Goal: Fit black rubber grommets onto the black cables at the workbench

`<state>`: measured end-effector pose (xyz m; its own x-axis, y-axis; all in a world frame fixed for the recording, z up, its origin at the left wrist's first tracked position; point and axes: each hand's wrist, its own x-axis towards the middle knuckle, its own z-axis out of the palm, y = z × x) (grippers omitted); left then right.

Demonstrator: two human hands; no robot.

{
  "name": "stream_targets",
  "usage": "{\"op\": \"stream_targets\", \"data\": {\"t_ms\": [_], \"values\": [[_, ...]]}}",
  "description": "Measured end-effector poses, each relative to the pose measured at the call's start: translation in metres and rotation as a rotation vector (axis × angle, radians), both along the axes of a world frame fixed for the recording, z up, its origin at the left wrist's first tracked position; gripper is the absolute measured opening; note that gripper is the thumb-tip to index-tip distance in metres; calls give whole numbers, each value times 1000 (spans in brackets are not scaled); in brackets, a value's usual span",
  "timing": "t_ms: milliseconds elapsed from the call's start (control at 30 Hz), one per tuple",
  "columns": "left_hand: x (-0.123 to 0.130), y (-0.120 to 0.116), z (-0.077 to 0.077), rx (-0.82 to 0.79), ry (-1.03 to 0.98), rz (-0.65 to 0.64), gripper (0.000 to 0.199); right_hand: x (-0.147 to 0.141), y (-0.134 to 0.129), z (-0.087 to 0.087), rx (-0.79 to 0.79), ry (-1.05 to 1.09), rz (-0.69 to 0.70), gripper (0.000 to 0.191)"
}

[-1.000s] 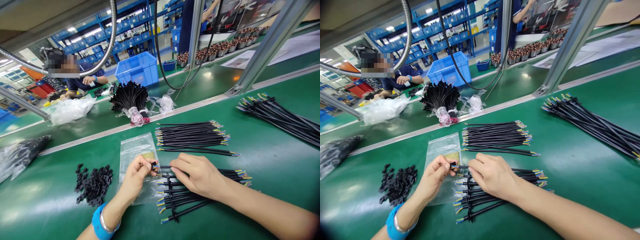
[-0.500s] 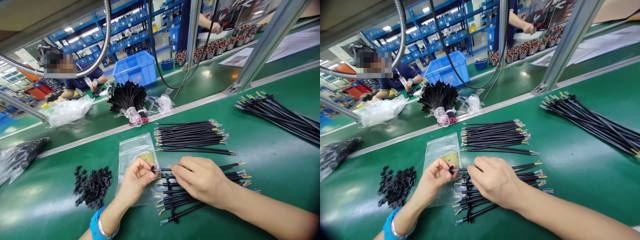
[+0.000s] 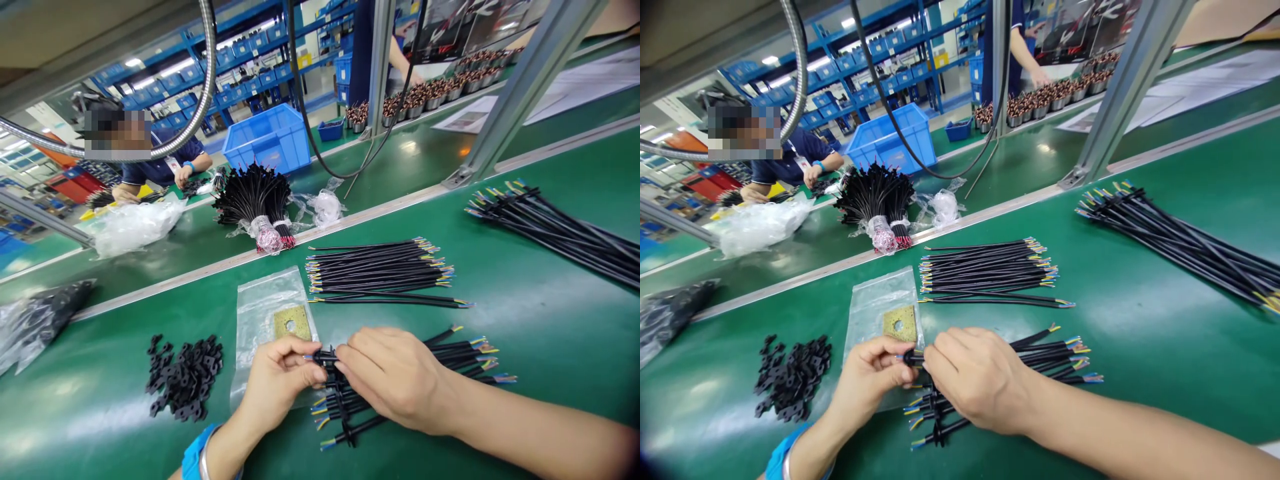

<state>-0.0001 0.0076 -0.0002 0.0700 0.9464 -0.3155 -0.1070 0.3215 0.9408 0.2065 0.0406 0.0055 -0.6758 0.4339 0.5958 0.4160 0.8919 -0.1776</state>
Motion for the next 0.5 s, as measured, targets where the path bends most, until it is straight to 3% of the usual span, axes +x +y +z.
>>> {"op": "stream_targets", "data": {"t_ms": [200,500], "values": [[6,-6,9,348,310,-72,21,-6,-10,-5,-138,35,32,26],[10,-6,6,536,491,-126,22,-5,-6,-7,-217,74,68,28]]}}
